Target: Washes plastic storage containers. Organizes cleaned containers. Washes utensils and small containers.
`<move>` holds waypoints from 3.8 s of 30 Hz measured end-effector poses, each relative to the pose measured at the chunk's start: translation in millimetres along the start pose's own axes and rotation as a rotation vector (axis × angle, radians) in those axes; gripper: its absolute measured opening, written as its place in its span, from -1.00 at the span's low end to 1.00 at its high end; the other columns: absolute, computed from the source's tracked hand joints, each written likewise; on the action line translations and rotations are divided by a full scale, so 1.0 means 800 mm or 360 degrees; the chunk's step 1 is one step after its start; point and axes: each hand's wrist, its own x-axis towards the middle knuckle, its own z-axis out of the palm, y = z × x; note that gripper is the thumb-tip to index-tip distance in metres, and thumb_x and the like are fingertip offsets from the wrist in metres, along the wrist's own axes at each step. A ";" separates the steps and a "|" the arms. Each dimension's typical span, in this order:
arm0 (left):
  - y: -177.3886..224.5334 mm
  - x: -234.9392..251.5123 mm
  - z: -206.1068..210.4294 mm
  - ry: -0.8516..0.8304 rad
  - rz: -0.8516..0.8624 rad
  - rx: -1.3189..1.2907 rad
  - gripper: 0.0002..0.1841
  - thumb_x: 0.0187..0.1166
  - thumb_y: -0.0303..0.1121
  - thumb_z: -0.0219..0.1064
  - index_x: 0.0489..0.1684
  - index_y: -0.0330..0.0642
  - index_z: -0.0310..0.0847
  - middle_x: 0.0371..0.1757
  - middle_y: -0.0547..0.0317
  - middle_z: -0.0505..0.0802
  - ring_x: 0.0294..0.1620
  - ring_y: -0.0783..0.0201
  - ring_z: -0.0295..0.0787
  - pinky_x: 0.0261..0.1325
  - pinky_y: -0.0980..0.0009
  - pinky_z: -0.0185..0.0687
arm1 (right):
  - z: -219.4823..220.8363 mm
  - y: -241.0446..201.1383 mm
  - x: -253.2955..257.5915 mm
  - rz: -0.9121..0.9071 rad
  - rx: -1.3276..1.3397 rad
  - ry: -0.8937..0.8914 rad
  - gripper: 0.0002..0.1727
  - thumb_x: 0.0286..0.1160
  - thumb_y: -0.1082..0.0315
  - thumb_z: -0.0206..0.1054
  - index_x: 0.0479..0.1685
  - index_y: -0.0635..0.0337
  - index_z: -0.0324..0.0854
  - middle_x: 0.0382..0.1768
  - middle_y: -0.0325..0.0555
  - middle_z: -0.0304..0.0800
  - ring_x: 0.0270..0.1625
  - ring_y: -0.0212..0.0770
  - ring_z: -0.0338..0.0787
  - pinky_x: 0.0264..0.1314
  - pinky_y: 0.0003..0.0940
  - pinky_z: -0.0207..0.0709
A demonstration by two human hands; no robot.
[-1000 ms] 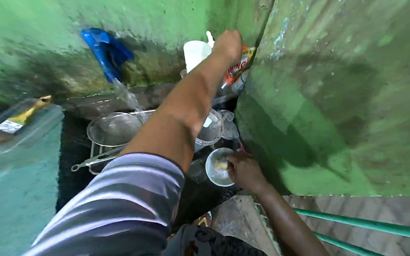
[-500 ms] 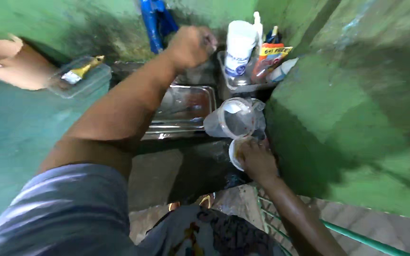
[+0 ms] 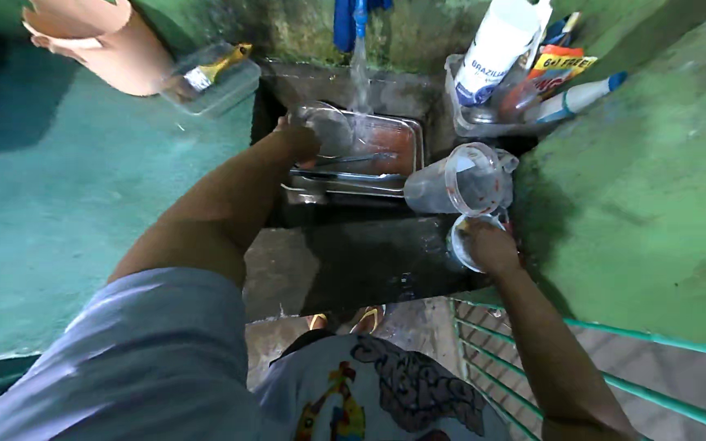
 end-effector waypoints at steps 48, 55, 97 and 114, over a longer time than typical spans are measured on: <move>0.010 -0.165 0.003 0.0574 0.0311 -0.4232 -0.69 0.91 -0.21 -0.07 0.46 -0.03 0.37 0.01 0.10 0.78 -0.05 0.23 0.79 0.02 0.21 0.77 | -0.029 -0.346 0.049 -0.1091 0.1139 0.1846 -0.56 0.58 0.32 0.18 0.38 0.06 0.75 0.56 0.17 0.59 0.71 0.30 0.41 0.77 0.24 0.20; 0.023 -0.168 0.032 0.0530 0.0479 -0.3981 -0.71 0.92 -0.24 -0.12 0.43 -0.04 0.37 0.07 0.11 0.80 0.07 0.20 0.81 0.15 0.13 0.77 | -0.123 -0.337 0.054 -0.0095 0.1443 0.0866 -0.46 0.85 -0.02 0.02 0.40 0.17 0.69 0.35 0.17 0.76 0.46 0.15 0.69 0.52 0.21 0.46; -0.054 -0.130 0.023 0.1084 0.0199 -0.3526 -0.46 0.95 -0.07 -0.34 0.16 -0.15 0.60 0.04 0.12 0.85 0.03 0.25 0.82 0.11 0.21 0.76 | -0.085 -0.346 0.033 -0.1092 0.0467 0.0339 -0.74 0.58 0.41 0.34 0.13 0.17 0.84 0.21 0.14 0.82 0.36 0.10 0.75 0.48 0.12 0.54; -0.018 -0.124 0.029 0.1017 0.0086 -0.3440 -0.57 0.95 -0.15 -0.19 0.15 -0.20 0.58 -0.07 0.10 0.76 -0.08 0.28 0.72 0.05 0.24 0.68 | -0.070 -0.353 0.043 -0.0911 0.0953 0.0435 -0.82 0.40 0.44 0.40 -0.09 0.30 0.77 -0.12 0.13 0.84 -0.01 0.06 0.82 0.14 0.16 0.65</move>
